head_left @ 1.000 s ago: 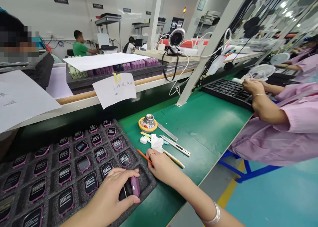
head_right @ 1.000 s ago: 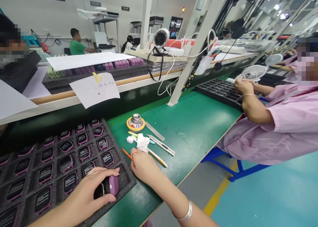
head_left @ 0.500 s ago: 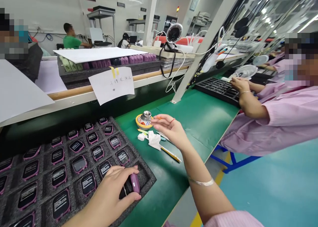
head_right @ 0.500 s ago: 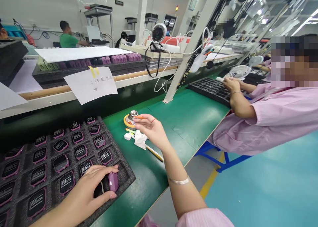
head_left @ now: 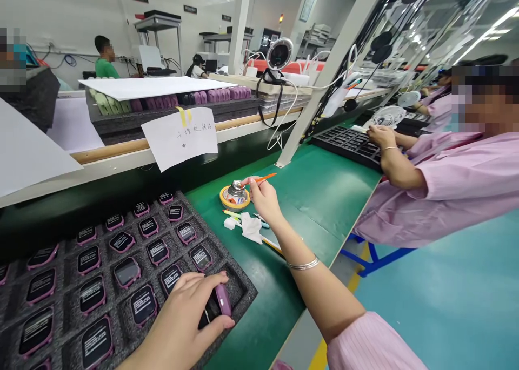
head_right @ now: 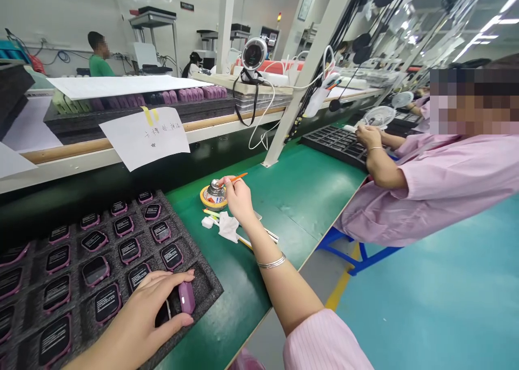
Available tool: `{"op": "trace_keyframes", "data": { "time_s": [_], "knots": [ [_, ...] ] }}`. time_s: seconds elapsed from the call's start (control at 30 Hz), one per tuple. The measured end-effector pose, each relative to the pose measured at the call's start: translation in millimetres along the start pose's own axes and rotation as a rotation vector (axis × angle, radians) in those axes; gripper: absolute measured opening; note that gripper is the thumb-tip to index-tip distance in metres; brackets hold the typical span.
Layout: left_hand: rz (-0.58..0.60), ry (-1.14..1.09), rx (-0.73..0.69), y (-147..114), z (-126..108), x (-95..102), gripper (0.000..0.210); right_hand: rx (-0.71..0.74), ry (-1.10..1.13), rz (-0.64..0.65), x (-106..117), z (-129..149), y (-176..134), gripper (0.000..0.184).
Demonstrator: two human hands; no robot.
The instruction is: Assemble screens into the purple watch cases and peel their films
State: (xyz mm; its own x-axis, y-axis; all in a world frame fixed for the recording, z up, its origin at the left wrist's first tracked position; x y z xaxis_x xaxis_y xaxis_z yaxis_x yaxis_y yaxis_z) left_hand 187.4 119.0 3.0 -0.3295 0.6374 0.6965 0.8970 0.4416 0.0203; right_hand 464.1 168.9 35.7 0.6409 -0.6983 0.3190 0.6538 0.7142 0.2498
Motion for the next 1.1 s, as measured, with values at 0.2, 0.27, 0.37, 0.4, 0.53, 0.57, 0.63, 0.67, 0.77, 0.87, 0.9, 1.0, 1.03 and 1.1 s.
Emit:
{"op": "trace_keyframes", "data": {
  "time_s": [0.2, 0.27, 0.37, 0.4, 0.53, 0.57, 0.63, 0.67, 0.77, 0.87, 0.9, 1.0, 1.03, 1.1],
  "knots": [
    [-0.054, -0.040, 0.023, -0.9, -0.5, 4.2, 0.049, 0.099, 0.057, -0.058, 12.2, 43.8, -49.3, 0.035],
    [-0.053, -0.048, 0.024, 0.0, -1.6, 4.2, 0.046, 0.121, 0.130, -0.043, 9.8, 53.8, -85.5, 0.031],
    [-0.035, -0.047, 0.028, 1.5, -2.7, 2.7, 0.046, 0.137, 0.237, 0.044, -6.7, 57.0, -144.9, 0.031],
    [-0.030, -0.042, 0.026, 1.6, -3.1, 2.0, 0.046, 0.135, 0.265, 0.065, -12.7, 54.9, -162.4, 0.028],
    [-0.027, -0.021, 0.026, 0.8, -2.8, -0.4, 0.048, 0.138, 0.325, 0.028, -21.8, 41.1, -206.8, 0.018],
    [-0.031, -0.020, 0.030, 0.5, -2.2, -0.8, 0.048, 0.148, 0.327, 0.015, -21.9, 38.6, -212.0, 0.017],
    [-0.041, -0.023, 0.042, 0.4, -1.0, -1.1, 0.048, 0.182, 0.319, 0.008, -22.1, 35.8, -218.4, 0.016],
    [-0.046, -0.027, 0.047, 0.4, -0.6, -1.0, 0.048, 0.201, 0.311, 0.013, -22.5, 35.3, -220.2, 0.015],
    [-0.051, -0.034, 0.057, 0.8, -0.3, -1.1, 0.048, 0.256, 0.289, 0.027, -23.8, 34.9, -223.8, 0.013],
    [-0.046, -0.034, 0.062, 1.0, -0.6, -1.4, 0.048, 0.303, 0.271, 0.038, -25.1, 35.4, -226.4, 0.012],
    [-0.042, -0.034, 0.064, 1.0, -0.6, -1.7, 0.048, 0.316, 0.264, 0.044, -25.6, 35.5, -227.2, 0.012],
    [-0.032, -0.029, 0.072, 1.1, -0.4, -2.9, 0.047, 0.350, 0.239, 0.060, -26.5, 35.3, -229.5, 0.015],
    [-0.034, -0.025, 0.074, 1.1, -0.3, -3.1, 0.047, 0.358, 0.231, 0.061, -26.3, 34.9, -230.2, 0.016],
    [-0.045, -0.017, 0.071, 1.1, -0.4, -3.1, 0.047, 0.369, 0.215, 0.057, -25.8, 34.2, -231.5, 0.018]
  ]
}}
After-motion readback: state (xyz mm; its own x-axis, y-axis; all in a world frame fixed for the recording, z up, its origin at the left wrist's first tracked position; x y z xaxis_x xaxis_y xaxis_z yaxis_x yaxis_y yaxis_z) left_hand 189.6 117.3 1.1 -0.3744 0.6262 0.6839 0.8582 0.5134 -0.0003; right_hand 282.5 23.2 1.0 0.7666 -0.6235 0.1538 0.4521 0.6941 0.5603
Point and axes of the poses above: each hand's wrist, its own y-axis towards the middle knuckle, its own x-axis out of the back of the hand, z = x × y, the point moved 9 cm from there along y, towards the middle knuckle, and after that the axes turned 4 degrees about -x, right-handed, at the moved point
